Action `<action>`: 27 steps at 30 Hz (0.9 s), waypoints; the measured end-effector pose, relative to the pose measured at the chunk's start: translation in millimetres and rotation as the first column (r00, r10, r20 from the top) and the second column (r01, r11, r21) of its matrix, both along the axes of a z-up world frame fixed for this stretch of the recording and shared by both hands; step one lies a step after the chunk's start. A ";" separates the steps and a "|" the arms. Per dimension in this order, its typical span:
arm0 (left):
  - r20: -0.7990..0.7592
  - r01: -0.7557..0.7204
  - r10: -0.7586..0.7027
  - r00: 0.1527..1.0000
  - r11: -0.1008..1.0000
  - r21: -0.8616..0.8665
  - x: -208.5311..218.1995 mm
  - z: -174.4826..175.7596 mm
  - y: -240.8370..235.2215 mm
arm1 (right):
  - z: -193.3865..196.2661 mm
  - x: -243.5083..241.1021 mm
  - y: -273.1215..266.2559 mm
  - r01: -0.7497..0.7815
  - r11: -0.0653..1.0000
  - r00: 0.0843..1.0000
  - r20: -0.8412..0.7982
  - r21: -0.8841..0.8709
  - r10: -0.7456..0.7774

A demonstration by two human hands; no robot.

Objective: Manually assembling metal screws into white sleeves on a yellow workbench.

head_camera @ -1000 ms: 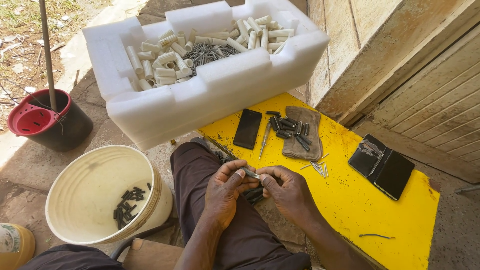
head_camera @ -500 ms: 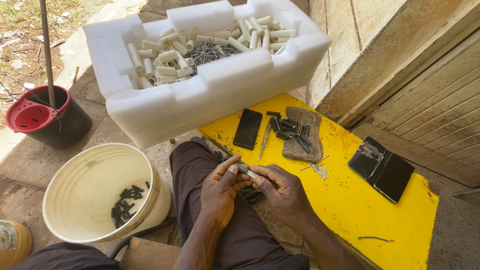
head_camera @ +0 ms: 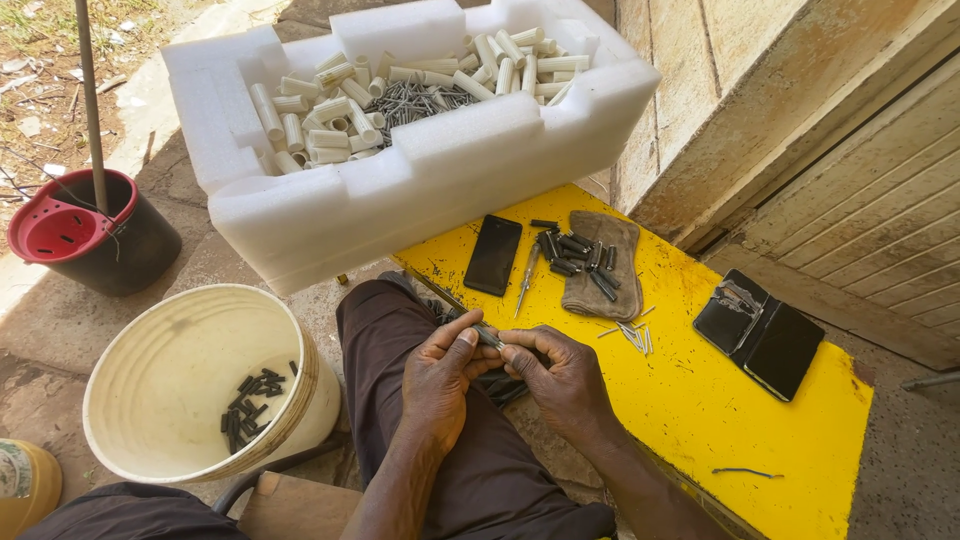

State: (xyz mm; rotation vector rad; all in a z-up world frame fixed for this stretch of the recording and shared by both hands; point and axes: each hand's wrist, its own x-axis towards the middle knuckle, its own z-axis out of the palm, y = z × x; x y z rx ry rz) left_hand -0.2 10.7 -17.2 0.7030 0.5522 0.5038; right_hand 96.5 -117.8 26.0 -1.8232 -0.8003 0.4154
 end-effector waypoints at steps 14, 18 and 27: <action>-0.056 -0.015 0.015 0.998 1.000 -0.005 -1.3 16.9 -1.1 | -27.9 29.1 -51.6 0.162 0.964 0.986 0.080 -0.211 -0.148; -0.062 0.002 -0.002 0.998 1.000 0.006 -1.1 15.5 -0.4 | -24.0 85.8 -97.0 0.493 0.652 0.850 0.160 -0.576 -0.501; -0.074 -0.008 0.009 0.997 1.000 0.025 0.1 20.6 -5.5 | -69.5 154.1 -136.9 0.415 0.588 0.907 0.265 -0.694 -0.328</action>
